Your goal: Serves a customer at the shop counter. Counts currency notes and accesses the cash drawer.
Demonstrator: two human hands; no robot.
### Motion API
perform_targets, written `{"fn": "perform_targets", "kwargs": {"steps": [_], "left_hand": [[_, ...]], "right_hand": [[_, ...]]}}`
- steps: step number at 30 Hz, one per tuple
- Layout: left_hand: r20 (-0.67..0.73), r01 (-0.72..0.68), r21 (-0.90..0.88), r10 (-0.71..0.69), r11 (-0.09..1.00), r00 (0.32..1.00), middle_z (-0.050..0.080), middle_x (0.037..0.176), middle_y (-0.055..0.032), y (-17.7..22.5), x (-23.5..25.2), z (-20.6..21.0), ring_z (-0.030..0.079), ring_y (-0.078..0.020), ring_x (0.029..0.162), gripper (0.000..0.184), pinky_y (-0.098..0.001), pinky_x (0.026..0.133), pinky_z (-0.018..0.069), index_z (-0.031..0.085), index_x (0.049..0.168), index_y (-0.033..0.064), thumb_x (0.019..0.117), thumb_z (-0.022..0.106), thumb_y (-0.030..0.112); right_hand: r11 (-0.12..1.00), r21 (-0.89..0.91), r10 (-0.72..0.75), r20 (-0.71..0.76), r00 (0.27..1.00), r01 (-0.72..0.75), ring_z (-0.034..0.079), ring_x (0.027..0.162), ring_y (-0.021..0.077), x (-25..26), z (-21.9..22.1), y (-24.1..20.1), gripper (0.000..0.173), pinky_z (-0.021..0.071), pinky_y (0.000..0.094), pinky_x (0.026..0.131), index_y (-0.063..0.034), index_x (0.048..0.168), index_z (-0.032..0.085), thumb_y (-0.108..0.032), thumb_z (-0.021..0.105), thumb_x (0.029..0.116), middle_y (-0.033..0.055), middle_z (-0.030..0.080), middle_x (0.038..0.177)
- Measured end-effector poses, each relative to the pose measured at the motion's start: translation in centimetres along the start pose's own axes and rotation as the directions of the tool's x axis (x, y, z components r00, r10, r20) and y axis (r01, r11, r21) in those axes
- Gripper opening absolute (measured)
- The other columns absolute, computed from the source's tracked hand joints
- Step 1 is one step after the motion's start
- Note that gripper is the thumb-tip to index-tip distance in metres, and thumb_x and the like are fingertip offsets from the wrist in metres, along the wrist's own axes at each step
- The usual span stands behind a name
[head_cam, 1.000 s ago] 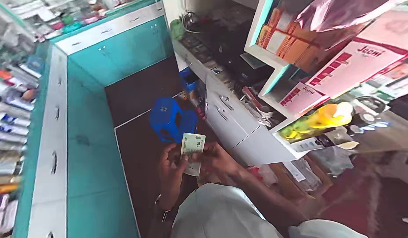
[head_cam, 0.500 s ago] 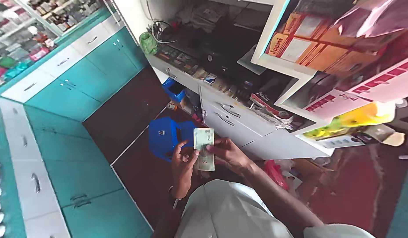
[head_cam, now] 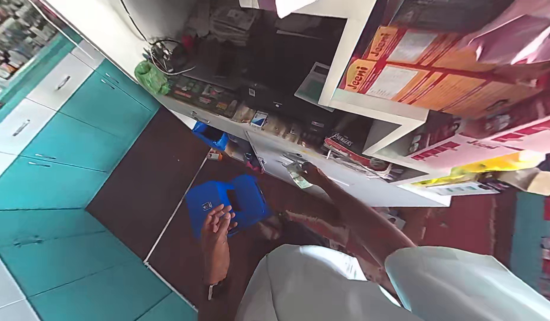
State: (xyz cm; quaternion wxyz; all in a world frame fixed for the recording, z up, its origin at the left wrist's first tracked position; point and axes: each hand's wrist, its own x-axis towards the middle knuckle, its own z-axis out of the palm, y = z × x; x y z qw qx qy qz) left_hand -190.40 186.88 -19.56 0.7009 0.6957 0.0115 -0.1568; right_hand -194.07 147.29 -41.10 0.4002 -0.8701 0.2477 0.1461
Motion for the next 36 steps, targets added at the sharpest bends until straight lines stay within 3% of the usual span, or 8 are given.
{"fn": "perform_targets", "kwargs": {"steps": [3,10,13,20,25,30,32,36], "left_hand": [[0.080,0.047,0.006,-0.048,0.999,0.996,0.069,0.119,-0.0139,-1.0,1.2,0.2,0.071,-0.0233,0.097,0.033,-0.0367,0.074,0.0620,0.054,0.132,-0.0019,0.0991,0.053,0.002],[0.187,0.060,0.198,-0.098,0.978,0.977,0.070,0.114,-0.0153,-3.5,4.2,-0.3,0.071,-0.0204,0.095,0.032,-0.0343,0.073,0.0608,0.058,0.129,-0.0048,0.0977,0.061,0.003],[0.257,-0.025,0.341,-0.067,0.940,0.964,0.069,0.116,-0.0166,-5.9,5.1,-1.0,0.070,-0.0199,0.097,0.035,-0.0358,0.078,0.0604,0.060,0.128,-0.0041,0.0969,0.066,0.009],[0.492,-0.393,0.662,0.025,0.638,0.870,0.071,0.117,-0.0171,-10.2,8.9,-1.6,0.071,-0.0253,0.104,0.031,-0.0414,0.095,0.0571,0.069,0.123,0.0001,0.1011,0.060,0.020],[0.561,-0.509,0.794,-0.080,0.333,0.824,0.071,0.124,-0.0143,-10.1,13.3,0.0,0.065,-0.0291,0.120,0.035,-0.0473,0.107,0.0483,0.070,0.128,0.0076,0.1051,0.050,0.025],[0.533,-0.516,0.846,-0.265,0.135,0.804,0.070,0.127,-0.0140,-11.5,15.4,2.2,0.064,-0.0324,0.122,0.033,-0.0536,0.103,0.0500,0.067,0.131,0.0128,0.1049,0.051,0.025],[0.505,-0.509,0.857,-0.319,0.076,0.802,0.069,0.128,-0.0138,-11.9,15.2,2.5,0.064,-0.0329,0.122,0.034,-0.0548,0.102,0.0499,0.067,0.131,0.0143,0.1051,0.049,0.026],[0.479,-0.489,0.871,-0.285,0.042,0.830,0.070,0.125,-0.0143,-13.0,14.1,1.1,0.064,-0.0338,0.121,0.034,-0.0559,0.099,0.0503,0.069,0.129,0.0157,0.1048,0.049,0.027]], "right_hand": [[0.990,0.132,0.046,0.057,0.997,-0.053,0.060,0.121,0.0413,0.0,-0.3,-0.9,0.043,0.0449,0.0583,0.105,0.0087,0.121,0.065,-0.028,0.064,0.0998,0.0297,0.061,0.129],[0.996,0.080,0.021,0.236,0.971,-0.041,0.063,0.115,0.0418,-4.4,3.1,-2.4,0.044,0.0500,0.0616,0.096,0.0009,0.130,0.062,-0.027,0.068,0.0974,0.0269,0.062,0.129],[0.985,0.160,-0.095,0.218,0.971,0.060,0.062,0.122,0.0320,-7.7,6.8,-1.8,0.046,0.0484,0.0533,0.106,-0.0057,0.131,0.064,-0.035,0.069,0.0961,0.0182,0.063,0.134],[0.999,0.034,-0.037,0.351,0.936,0.027,0.064,0.116,0.0405,-15.2,11.1,-8.7,0.043,0.0460,0.0622,0.101,-0.0021,0.132,0.064,-0.031,0.064,0.1002,0.0246,0.067,0.124],[0.948,0.289,0.134,0.020,0.991,-0.134,0.069,0.093,0.0273,-19.8,8.0,-12.2,0.027,0.0540,0.0529,0.089,-0.0028,0.105,0.073,-0.027,0.062,0.1000,0.0153,0.072,0.099],[0.695,0.690,0.436,-0.181,0.882,-0.202,0.062,0.071,0.0167,-16.5,6.9,-9.7,0.027,0.0518,0.0388,0.069,-0.0029,0.096,0.068,-0.029,0.062,0.1016,0.0082,0.067,0.082],[0.566,0.797,0.526,-0.152,0.837,-0.211,0.066,0.073,0.0160,-15.5,7.3,-9.0,0.034,0.0543,0.0350,0.067,-0.0042,0.106,0.069,-0.036,0.058,0.1041,0.0081,0.070,0.088],[0.793,0.329,0.598,-0.257,0.759,-0.513,0.070,0.104,0.0334,-15.7,8.1,-10.6,0.049,0.0534,0.0573,0.089,-0.0136,0.134,0.063,-0.050,0.052,0.1031,0.0137,0.073,0.113]]}}
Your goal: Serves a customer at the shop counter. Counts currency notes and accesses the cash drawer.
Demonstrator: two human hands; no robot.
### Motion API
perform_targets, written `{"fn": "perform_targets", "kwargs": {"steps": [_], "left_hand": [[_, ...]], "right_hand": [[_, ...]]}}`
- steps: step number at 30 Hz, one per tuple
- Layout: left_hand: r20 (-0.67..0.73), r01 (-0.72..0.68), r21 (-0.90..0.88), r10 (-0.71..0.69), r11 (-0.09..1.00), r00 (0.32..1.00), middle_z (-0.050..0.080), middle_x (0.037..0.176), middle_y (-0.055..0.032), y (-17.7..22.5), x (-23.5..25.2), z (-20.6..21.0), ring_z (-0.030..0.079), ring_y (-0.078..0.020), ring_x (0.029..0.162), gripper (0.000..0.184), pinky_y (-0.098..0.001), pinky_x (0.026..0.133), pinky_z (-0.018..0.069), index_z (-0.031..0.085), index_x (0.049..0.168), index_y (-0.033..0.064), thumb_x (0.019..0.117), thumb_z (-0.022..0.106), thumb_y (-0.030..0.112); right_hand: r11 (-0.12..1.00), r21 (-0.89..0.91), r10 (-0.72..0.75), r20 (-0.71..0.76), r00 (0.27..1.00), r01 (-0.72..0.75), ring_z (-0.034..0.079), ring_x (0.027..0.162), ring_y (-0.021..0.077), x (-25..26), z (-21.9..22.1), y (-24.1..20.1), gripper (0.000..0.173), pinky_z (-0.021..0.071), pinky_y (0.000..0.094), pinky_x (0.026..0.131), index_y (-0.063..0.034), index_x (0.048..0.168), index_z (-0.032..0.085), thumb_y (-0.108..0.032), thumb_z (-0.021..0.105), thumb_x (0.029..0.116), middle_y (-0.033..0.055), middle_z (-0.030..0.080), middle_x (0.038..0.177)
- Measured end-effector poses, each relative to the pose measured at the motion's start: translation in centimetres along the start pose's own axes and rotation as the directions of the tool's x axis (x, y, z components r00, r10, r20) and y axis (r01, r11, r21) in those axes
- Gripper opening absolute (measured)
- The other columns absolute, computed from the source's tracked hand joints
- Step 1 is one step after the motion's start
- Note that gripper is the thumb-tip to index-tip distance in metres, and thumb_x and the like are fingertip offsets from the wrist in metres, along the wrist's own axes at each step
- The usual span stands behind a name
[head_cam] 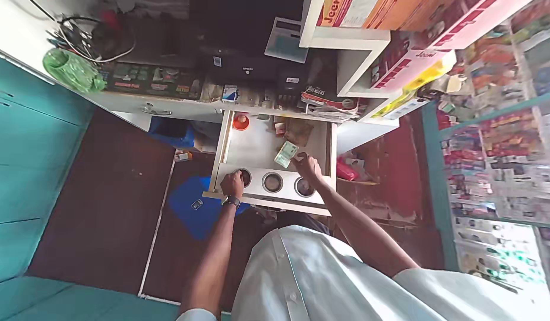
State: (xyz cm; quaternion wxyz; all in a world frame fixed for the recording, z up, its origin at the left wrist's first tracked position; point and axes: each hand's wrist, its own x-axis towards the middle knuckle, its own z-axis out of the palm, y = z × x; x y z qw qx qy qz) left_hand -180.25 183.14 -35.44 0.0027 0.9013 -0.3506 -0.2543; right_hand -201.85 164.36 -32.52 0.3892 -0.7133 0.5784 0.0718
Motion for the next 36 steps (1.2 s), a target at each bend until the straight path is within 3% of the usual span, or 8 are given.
{"fn": "perform_targets", "kwargs": {"steps": [4,9,16,20,24,27,31,36], "left_hand": [[-0.020,0.025,-0.002,-0.025,1.000,0.999,0.071,0.124,-0.0140,-0.2,-0.7,0.6,0.066,-0.0330,0.119,0.034,-0.0538,0.097,0.0528,0.070,0.128,0.0170,0.1059,0.045,0.024],[-0.033,0.019,0.009,-0.019,1.000,0.999,0.072,0.123,-0.0126,-0.4,-0.5,0.8,0.067,-0.0332,0.117,0.034,-0.0543,0.094,0.0535,0.071,0.127,0.0184,0.1039,0.047,0.025],[-0.153,-0.050,-0.107,0.033,0.993,0.988,0.072,0.123,-0.0092,-1.1,-1.0,1.6,0.067,-0.0277,0.118,0.032,-0.0495,0.099,0.0526,0.072,0.125,0.0149,0.1015,0.052,0.023],[-0.473,-0.241,-0.204,0.120,0.949,0.873,0.074,0.113,-0.0139,-2.0,-3.0,4.3,0.073,-0.0292,0.104,0.028,-0.0461,0.090,0.0590,0.074,0.118,0.0060,0.1027,0.053,0.016],[-0.524,-0.237,-0.194,0.103,0.952,0.845,0.072,0.115,-0.0174,-2.0,-3.3,4.7,0.073,-0.0319,0.101,0.030,-0.0473,0.085,0.0602,0.072,0.119,0.0047,0.1030,0.048,0.012],[-0.519,-0.229,-0.194,0.099,0.954,0.849,0.072,0.117,-0.0174,-1.7,-2.8,4.5,0.073,-0.0325,0.101,0.030,-0.0480,0.086,0.0600,0.072,0.120,0.0050,0.1031,0.048,0.011],[-0.524,-0.245,-0.179,0.119,0.953,0.843,0.071,0.118,-0.0180,-0.8,-1.5,4.0,0.073,-0.0346,0.100,0.030,-0.0497,0.083,0.0602,0.073,0.119,0.0060,0.1020,0.049,0.009],[-0.589,-0.394,-0.407,0.093,0.824,0.802,0.068,0.120,-0.0228,0.4,2.7,2.5,0.068,-0.0351,0.111,0.031,-0.0502,0.098,0.0543,0.067,0.122,-0.0033,0.1040,0.047,0.010]], "right_hand": [[0.924,-0.258,-0.239,0.188,0.953,0.283,0.068,0.110,0.0354,-5.6,3.6,-1.9,0.032,0.0524,0.0605,0.091,-0.0146,0.118,0.072,-0.034,0.056,0.0987,0.0142,0.072,0.116],[0.791,-0.507,-0.150,0.382,0.912,0.342,0.066,0.107,0.0455,-7.0,7.9,-4.5,0.034,0.0507,0.0662,0.083,-0.0032,0.126,0.061,-0.021,0.054,0.0981,0.0239,0.067,0.120],[0.749,-0.331,-0.341,0.551,0.762,0.574,0.067,0.106,0.0406,-4.9,7.5,-2.0,0.050,0.0495,0.0652,0.086,-0.0100,0.111,0.070,-0.049,0.040,0.1062,0.0183,0.071,0.110],[0.877,-0.138,-0.384,0.376,0.843,0.461,0.069,0.108,0.0321,-4.9,8.5,0.4,0.032,0.0512,0.0601,0.095,-0.0178,0.113,0.076,-0.041,0.066,0.0932,0.0098,0.075,0.111],[0.858,0.088,-0.513,0.094,0.853,0.506,0.071,0.094,0.0241,-7.9,6.8,3.1,0.027,0.0550,0.0446,0.090,-0.0086,0.111,0.077,-0.028,0.063,0.0994,0.0104,0.076,0.103],[0.729,-0.042,-0.682,-0.127,0.721,0.683,0.069,0.099,0.0278,-9.6,6.8,9.1,0.023,0.0547,0.0435,0.093,-0.0049,0.098,0.075,-0.020,0.057,0.0995,0.0127,0.073,0.099],[0.605,-0.421,-0.791,-0.228,0.567,0.675,0.070,0.102,0.0338,-9.1,7.8,14.7,0.024,0.0569,0.0465,0.091,-0.0048,0.099,0.073,-0.020,0.054,0.0984,0.0135,0.073,0.105],[0.662,-0.448,-0.719,-0.155,0.678,0.601,0.064,0.118,0.0351,-5.0,5.0,11.9,0.026,0.0511,0.0459,0.102,-0.0027,0.115,0.070,-0.017,0.054,0.0992,0.0172,0.070,0.118]]}}
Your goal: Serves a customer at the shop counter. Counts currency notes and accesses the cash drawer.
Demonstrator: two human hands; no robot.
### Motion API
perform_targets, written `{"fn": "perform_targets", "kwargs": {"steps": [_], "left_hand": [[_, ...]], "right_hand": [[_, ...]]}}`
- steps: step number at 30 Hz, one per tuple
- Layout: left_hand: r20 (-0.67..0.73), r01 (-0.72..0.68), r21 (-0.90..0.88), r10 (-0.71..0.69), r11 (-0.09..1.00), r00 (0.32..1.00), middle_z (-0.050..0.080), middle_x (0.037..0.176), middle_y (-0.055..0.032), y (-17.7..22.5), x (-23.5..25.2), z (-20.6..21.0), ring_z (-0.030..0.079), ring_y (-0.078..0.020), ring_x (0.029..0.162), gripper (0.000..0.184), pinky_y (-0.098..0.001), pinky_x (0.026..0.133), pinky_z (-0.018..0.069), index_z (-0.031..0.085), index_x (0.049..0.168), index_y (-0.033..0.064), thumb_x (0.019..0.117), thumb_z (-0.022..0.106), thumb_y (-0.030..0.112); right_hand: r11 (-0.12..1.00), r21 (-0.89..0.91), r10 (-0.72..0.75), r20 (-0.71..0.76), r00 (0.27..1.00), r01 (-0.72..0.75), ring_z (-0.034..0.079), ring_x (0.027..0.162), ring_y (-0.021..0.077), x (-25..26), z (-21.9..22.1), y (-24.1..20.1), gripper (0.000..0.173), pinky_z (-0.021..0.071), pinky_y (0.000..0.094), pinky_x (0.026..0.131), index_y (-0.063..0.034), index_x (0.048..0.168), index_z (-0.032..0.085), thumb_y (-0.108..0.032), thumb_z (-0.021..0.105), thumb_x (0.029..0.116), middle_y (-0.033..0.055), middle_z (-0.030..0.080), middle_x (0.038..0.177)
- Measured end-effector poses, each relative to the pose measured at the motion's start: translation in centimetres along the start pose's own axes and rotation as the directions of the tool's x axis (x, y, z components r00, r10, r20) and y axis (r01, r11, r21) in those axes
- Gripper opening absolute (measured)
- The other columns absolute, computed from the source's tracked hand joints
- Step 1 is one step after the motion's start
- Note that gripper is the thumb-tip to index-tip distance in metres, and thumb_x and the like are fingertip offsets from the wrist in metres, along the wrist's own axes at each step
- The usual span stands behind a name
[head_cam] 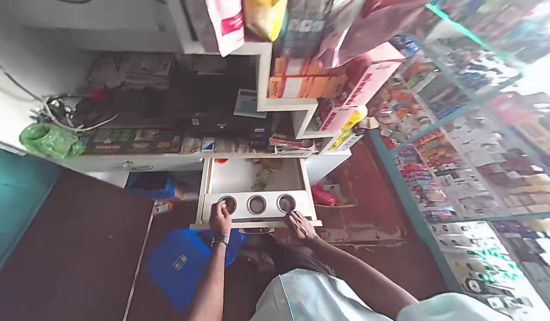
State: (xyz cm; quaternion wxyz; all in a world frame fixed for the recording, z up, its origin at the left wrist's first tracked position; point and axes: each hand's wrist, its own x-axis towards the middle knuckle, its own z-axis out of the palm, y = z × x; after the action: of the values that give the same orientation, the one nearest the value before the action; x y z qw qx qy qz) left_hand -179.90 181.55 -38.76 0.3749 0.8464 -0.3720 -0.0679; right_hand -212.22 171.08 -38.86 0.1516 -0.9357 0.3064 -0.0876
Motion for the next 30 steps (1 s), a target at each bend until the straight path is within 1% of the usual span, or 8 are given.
{"fn": "perform_targets", "kwargs": {"steps": [4,8,13,18,22,26,28,30], "left_hand": [[-0.211,-0.066,-0.228,0.017,0.971,0.977,0.063,0.120,-0.0301,3.3,0.8,0.5,0.063,-0.0371,0.114,0.033,-0.0463,0.103,0.0510,0.062,0.120,-0.0131,0.1049,0.046,0.011],[-0.015,0.015,-0.335,-0.021,0.942,1.000,0.062,0.118,-0.0345,8.5,-6.8,3.0,0.062,-0.0390,0.113,0.037,-0.0476,0.103,0.0489,0.055,0.125,-0.0186,0.1063,0.044,0.011],[0.285,0.237,-0.444,-0.115,0.864,0.952,0.067,0.104,-0.0257,18.9,-17.7,8.9,0.068,-0.0289,0.091,0.030,-0.0461,0.085,0.0586,0.059,0.123,-0.0132,0.1000,0.057,0.006],[0.461,0.143,-0.505,0.125,0.851,0.879,0.070,0.098,-0.0162,33.1,-21.4,18.5,0.067,-0.0146,0.092,0.020,-0.0319,0.089,0.0556,0.066,0.105,-0.0110,0.0853,0.068,-0.004],[0.646,0.171,-0.582,0.324,0.795,0.691,0.075,0.086,-0.0098,47.1,-24.7,26.2,0.073,-0.0121,0.080,0.020,-0.0292,0.080,0.0612,0.069,0.098,-0.0056,0.0806,0.079,-0.005],[0.767,0.320,-0.618,0.463,0.718,0.444,0.074,0.084,-0.0059,60.2,-28.2,33.5,0.071,-0.0105,0.080,0.020,-0.0292,0.079,0.0602,0.070,0.095,-0.0027,0.0787,0.081,-0.004],[0.793,0.335,-0.608,0.528,0.720,0.304,0.075,0.091,-0.0088,64.5,-28.9,37.6,0.073,-0.0149,0.082,0.029,-0.0341,0.079,0.0623,0.068,0.106,-0.0040,0.0800,0.081,-0.002],[0.796,0.154,-0.602,0.575,0.783,0.188,0.073,0.113,-0.0120,66.6,-27.8,42.4,0.074,-0.0193,0.096,0.045,-0.0375,0.086,0.0627,0.062,0.126,-0.0020,0.0866,0.080,0.013]], "right_hand": [[0.996,0.093,-0.021,0.023,1.000,0.019,0.058,0.127,0.0358,5.6,-1.7,3.0,0.028,0.0437,0.0461,0.112,-0.0010,0.121,0.068,-0.007,0.052,0.0997,0.0196,0.066,0.129],[0.868,0.484,0.149,-0.045,0.988,-0.109,0.057,0.132,0.0378,5.9,-5.1,1.2,0.032,0.0410,0.0472,0.115,0.0064,0.126,0.068,-0.005,0.049,0.1030,0.0253,0.063,0.136],[0.650,0.735,0.220,0.062,0.974,-0.193,0.070,0.095,0.0297,-2.8,-10.1,2.1,0.023,0.0531,0.0496,0.092,0.0002,0.103,0.074,-0.021,0.071,0.0929,0.0178,0.074,0.099],[0.488,0.826,0.483,0.015,0.875,-0.283,0.071,0.089,0.0162,-15.5,-14.1,15.7,0.018,0.0566,0.0402,0.087,-0.0085,0.101,0.078,-0.022,0.075,0.0895,0.0061,0.075,0.095],[0.272,0.938,0.664,-0.021,0.747,-0.216,0.071,0.083,0.0088,-25.8,-20.4,27.3,0.029,0.0603,0.0318,0.080,-0.0095,0.117,0.076,-0.018,0.076,0.0894,0.0012,0.077,0.096],[0.186,0.982,0.744,-0.115,0.658,-0.039,0.073,0.082,0.0134,-34.6,-28.3,35.9,0.019,0.0621,0.0323,0.076,-0.0061,0.107,0.078,-0.013,0.078,0.0894,0.0051,0.077,0.094],[0.177,0.982,0.790,-0.184,0.584,0.070,0.072,0.080,0.0150,-37.6,-30.3,39.1,0.013,0.0618,0.0328,0.075,-0.0031,0.101,0.077,-0.007,0.076,0.0892,0.0074,0.076,0.092],[0.084,0.978,0.855,-0.169,0.491,0.191,0.073,0.082,0.0181,-39.1,-31.5,41.3,0.010,0.0623,0.0352,0.078,-0.0005,0.101,0.076,-0.003,0.071,0.0923,0.0109,0.076,0.094]]}}
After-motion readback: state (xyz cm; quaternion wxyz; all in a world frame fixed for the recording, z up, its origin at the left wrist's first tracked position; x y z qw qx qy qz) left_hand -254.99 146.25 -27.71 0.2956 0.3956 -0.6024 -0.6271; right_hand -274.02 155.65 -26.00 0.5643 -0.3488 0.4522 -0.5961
